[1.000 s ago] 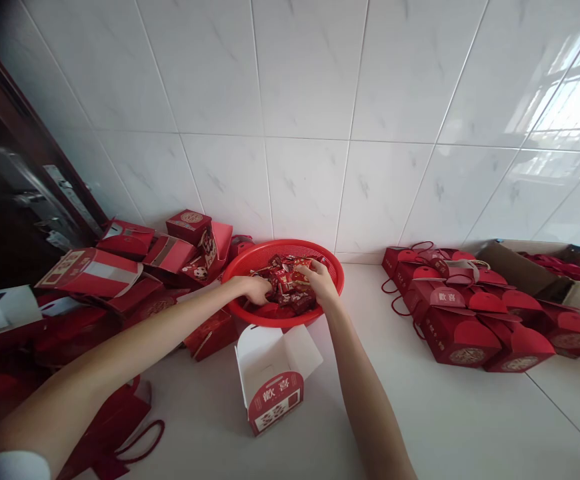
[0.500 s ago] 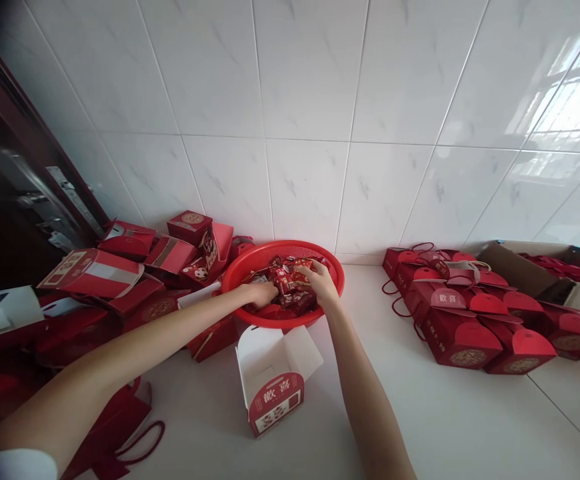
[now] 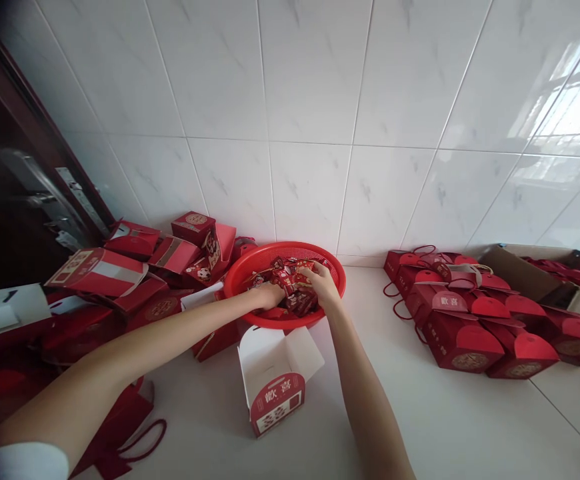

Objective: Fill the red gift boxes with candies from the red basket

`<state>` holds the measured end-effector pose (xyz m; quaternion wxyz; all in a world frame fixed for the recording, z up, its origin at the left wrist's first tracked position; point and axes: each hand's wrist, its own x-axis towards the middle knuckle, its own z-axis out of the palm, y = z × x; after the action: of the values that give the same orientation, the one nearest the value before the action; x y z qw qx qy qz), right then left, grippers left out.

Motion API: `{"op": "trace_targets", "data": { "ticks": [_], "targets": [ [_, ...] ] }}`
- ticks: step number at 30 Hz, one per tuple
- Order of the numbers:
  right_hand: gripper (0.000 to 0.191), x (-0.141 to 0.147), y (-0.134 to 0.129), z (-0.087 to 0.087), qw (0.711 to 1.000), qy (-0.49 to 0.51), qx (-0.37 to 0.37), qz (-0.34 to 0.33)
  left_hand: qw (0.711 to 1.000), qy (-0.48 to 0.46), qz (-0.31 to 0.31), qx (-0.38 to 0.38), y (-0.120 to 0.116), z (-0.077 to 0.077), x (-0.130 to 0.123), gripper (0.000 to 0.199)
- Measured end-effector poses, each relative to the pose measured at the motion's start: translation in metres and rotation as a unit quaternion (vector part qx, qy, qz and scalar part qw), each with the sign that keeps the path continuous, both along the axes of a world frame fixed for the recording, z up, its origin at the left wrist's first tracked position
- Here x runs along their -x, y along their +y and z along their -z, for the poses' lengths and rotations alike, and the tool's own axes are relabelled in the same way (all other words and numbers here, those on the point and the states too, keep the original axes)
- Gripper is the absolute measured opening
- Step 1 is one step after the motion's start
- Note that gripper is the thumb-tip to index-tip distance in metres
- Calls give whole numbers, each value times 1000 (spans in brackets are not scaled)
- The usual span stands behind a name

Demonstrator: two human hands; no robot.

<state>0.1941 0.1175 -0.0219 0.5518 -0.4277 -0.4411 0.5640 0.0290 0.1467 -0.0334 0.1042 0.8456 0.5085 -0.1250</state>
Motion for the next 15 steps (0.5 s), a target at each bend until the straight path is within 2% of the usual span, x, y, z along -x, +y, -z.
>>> {"op": "trace_targets", "data": {
  "ticks": [5,8,11,15],
  "targets": [
    [23,0,-1,-1,1000,-6,1,-1,1000,26,-14,6,-11,-12,-5,32],
    [22,1,-2,-3,1000,-1,-3,7,1000,16,-5,3,-14,-20,-8,22],
    [21,1,-3,-4,1000,12,-11,26,1000,-13,3,-5,-13,-28,-5,11],
    [22,0,-2,-4,998,30,-14,56,996,-90,9,-7,-4,-38,12,7]
  ]
}}
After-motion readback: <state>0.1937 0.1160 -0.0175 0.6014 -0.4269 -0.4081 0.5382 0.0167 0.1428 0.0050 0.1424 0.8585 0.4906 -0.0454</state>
